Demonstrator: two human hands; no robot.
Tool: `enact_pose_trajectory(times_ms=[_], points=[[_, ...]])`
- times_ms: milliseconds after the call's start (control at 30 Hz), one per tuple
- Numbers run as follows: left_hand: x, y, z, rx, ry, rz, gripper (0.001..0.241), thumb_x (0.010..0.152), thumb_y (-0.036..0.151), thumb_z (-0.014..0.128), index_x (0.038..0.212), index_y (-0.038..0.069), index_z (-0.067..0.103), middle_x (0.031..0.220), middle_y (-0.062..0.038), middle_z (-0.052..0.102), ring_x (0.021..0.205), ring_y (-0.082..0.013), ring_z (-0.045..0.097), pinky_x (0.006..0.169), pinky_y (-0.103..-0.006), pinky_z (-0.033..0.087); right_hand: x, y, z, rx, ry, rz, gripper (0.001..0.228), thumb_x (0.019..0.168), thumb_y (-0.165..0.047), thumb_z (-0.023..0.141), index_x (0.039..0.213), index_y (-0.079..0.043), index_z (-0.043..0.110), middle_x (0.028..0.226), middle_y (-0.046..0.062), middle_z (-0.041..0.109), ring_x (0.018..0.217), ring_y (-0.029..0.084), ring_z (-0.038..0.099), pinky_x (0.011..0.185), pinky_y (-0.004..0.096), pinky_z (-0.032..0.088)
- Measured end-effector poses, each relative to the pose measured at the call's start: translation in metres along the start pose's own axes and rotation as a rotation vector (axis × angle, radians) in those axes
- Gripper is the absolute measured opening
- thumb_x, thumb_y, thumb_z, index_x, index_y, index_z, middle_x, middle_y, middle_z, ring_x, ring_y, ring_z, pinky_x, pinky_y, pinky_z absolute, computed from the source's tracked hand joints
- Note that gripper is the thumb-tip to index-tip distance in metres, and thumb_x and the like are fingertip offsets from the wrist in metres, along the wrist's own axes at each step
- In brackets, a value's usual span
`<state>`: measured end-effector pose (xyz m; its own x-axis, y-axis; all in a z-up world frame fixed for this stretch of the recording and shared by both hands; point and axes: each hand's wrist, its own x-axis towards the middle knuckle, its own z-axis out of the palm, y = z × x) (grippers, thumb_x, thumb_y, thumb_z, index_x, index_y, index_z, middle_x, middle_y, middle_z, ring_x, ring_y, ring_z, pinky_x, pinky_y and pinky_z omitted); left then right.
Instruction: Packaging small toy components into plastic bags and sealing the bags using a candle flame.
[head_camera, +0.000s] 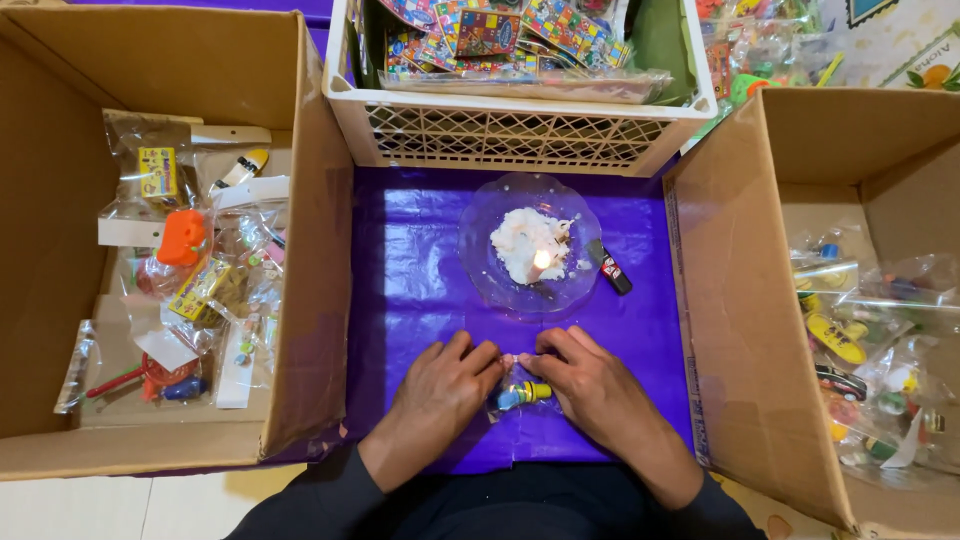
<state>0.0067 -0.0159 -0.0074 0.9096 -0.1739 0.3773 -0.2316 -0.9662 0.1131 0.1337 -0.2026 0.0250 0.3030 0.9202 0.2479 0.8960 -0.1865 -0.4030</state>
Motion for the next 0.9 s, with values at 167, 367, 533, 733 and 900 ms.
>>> enact_pose_trajectory(times_ms=[167, 367, 533, 733, 900], points=[[-0.011, -0.004, -0.003, -0.044, -0.051, -0.055, 0.025, 0.095, 0.020, 0.066, 0.119, 0.014, 0.069, 0.108, 0.000, 0.061, 0.090, -0.0258, 0.053, 0.056, -0.0399, 0.047, -0.005, 0.002, -0.009, 0.002, -0.012, 0.018, 0.011, 0.095, -0.001, 0.063, 0.105, -0.002, 0.067, 0.103, 0.010, 0.060, 0.080, 0.028, 0.056, 0.065, 0.041, 0.049], [-0.023, -0.002, -0.001, -0.090, -0.054, -0.123, 0.036, 0.092, 0.016, 0.066, 0.128, 0.014, 0.067, 0.120, -0.004, 0.061, 0.094, -0.0284, 0.055, 0.059, -0.0423, 0.052, -0.001, -0.003, -0.015, 0.056, 0.042, 0.076, 0.006, 0.092, -0.006, 0.070, 0.094, -0.001, 0.069, 0.095, 0.009, 0.059, 0.079, 0.025, 0.058, 0.067, 0.039, 0.050], [-0.031, 0.003, -0.005, -0.070, -0.013, -0.151, 0.039, 0.094, 0.011, 0.059, 0.132, 0.012, 0.065, 0.124, -0.005, 0.061, 0.093, -0.0283, 0.055, 0.068, -0.0402, 0.050, 0.000, -0.005, -0.014, 0.040, 0.028, 0.115, 0.015, 0.090, -0.016, 0.075, 0.097, -0.003, 0.075, 0.093, 0.006, 0.059, 0.079, 0.022, 0.057, 0.068, 0.036, 0.051], [-0.034, 0.004, -0.003, -0.057, -0.007, -0.180, 0.040, 0.094, 0.009, 0.059, 0.134, 0.011, 0.065, 0.128, -0.005, 0.061, 0.096, -0.0295, 0.055, 0.072, -0.0411, 0.051, -0.001, 0.002, 0.003, 0.015, 0.128, 0.067, 0.027, 0.088, -0.017, 0.082, 0.078, -0.005, 0.060, 0.080, 0.004, 0.056, 0.070, 0.020, 0.056, 0.062, 0.035, 0.047], [-0.027, 0.008, -0.011, -0.142, 0.062, -0.219, 0.032, 0.094, 0.010, 0.058, 0.123, 0.009, 0.069, 0.121, -0.006, 0.065, 0.091, -0.0301, 0.055, 0.069, -0.0432, 0.047, 0.000, -0.004, 0.005, 0.171, 0.224, 0.200, 0.014, 0.087, -0.012, 0.079, 0.095, -0.004, 0.070, 0.086, 0.006, 0.063, 0.083, 0.022, 0.064, 0.075, 0.033, 0.051]])
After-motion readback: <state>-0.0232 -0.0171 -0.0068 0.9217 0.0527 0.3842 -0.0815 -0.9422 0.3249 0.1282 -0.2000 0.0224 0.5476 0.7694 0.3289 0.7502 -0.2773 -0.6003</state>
